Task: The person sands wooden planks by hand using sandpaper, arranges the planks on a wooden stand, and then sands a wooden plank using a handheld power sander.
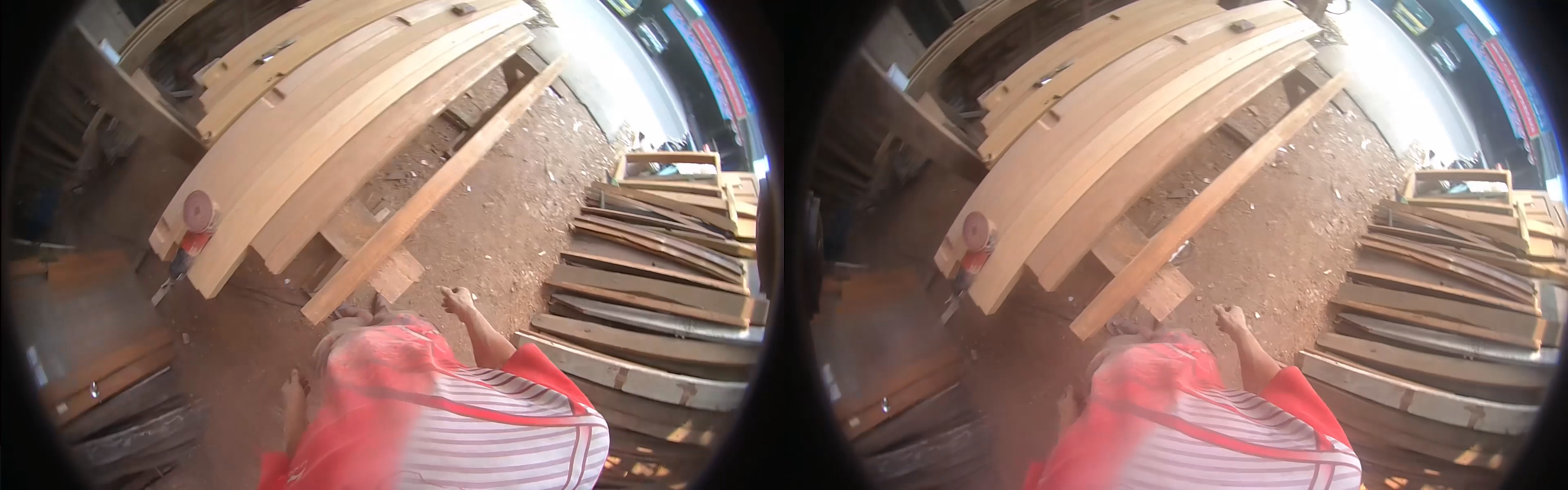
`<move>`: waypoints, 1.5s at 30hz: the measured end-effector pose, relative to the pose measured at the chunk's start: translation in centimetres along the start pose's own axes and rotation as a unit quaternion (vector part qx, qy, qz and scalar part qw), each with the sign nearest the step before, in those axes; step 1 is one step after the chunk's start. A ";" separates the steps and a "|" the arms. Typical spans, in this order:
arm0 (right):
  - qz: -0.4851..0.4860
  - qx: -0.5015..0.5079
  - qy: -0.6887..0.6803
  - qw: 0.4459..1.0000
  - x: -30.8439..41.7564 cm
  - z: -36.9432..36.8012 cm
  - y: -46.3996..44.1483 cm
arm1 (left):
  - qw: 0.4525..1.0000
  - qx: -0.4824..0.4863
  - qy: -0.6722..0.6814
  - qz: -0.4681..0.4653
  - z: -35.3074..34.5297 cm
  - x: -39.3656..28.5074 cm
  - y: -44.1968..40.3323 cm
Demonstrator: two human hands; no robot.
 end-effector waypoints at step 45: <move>0.091 0.007 0.062 0.994 -4.6 -25.4 28.8 | 0.858 0.088 -0.272 -0.427 15.2 -39.6 -8.0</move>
Point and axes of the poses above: each hand's wrist, its own y-axis away from the middle knuckle, its own z-axis out of the back of the hand, x = y × z, the point moved 7 cm from there along -y, towards the middle knuckle, and after that the axes turned 10 degrees about -z, right-handed, at the moved point
